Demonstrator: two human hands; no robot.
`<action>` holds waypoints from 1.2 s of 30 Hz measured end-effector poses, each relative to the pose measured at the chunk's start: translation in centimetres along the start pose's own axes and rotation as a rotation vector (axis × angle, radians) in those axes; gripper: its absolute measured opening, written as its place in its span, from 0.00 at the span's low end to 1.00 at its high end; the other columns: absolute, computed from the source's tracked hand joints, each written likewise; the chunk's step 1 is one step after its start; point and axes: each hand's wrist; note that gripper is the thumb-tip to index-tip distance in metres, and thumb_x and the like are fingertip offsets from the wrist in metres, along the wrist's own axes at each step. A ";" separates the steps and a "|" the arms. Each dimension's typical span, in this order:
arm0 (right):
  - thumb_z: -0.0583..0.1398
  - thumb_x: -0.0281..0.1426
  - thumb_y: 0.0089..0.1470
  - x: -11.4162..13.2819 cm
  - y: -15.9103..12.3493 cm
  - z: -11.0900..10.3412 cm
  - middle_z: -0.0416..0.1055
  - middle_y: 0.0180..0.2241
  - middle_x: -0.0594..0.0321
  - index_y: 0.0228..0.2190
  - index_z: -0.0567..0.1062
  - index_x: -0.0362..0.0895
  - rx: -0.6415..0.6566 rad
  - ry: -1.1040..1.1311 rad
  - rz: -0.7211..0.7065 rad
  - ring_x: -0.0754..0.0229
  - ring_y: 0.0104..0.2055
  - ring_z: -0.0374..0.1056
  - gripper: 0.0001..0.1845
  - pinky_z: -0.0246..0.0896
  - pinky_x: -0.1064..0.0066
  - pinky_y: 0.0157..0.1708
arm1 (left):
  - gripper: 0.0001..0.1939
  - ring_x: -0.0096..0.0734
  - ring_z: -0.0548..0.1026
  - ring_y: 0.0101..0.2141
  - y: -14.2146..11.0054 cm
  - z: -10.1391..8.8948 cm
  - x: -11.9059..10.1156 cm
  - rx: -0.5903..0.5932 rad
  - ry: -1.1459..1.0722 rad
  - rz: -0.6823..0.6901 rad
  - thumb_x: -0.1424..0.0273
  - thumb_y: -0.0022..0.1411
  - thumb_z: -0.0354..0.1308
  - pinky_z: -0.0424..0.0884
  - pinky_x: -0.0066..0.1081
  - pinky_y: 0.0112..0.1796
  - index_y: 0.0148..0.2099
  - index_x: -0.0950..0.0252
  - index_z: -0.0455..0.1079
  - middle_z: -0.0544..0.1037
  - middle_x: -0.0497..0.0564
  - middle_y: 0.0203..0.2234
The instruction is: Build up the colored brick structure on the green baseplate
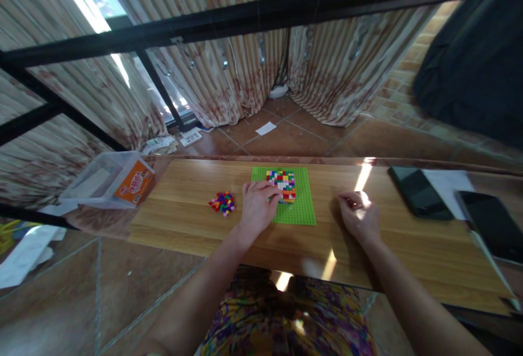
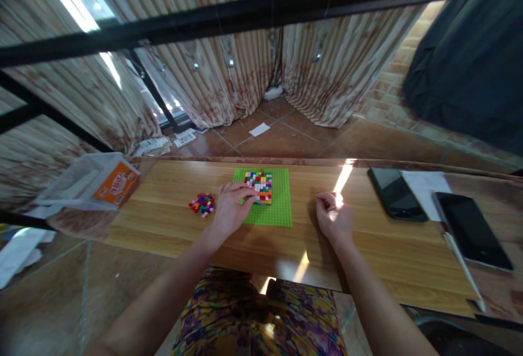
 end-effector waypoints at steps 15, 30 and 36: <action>0.58 0.38 0.53 -0.1 0.0 0.0 0.75 0.33 0.60 0.30 0.79 0.46 -0.003 0.002 -0.022 0.58 0.31 0.68 0.12 0.62 0.67 0.33 | 0.04 0.35 0.74 0.41 0.7 -0.3 -0.1 0.024 0.033 0.006 0.71 0.60 0.63 0.63 0.39 0.46 0.32 0.58 0.77 0.81 0.45 0.37; 0.58 0.40 0.51 -0.2 0.0 0.1 0.73 0.32 0.60 0.29 0.79 0.46 0.010 0.020 0.016 0.59 0.29 0.67 0.13 0.63 0.66 0.33 | 0.10 0.39 0.72 0.41 -0.5 0.1 -0.4 0.022 0.465 0.392 0.76 0.66 0.50 0.56 0.52 0.59 0.37 0.64 0.73 0.77 0.52 0.35; 0.58 0.41 0.49 -0.1 -0.1 -0.2 0.74 0.33 0.60 0.29 0.79 0.47 0.029 -0.002 0.045 0.57 0.31 0.67 0.13 0.62 0.65 0.33 | 0.10 0.39 0.71 0.44 -0.9 0.1 -0.7 0.055 0.507 0.388 0.75 0.68 0.49 0.57 0.52 0.59 0.39 0.65 0.73 0.77 0.53 0.38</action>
Point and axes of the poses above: each hand's wrist, its own y-axis towards the middle knuckle, its own z-axis out of the palm, x = y × z
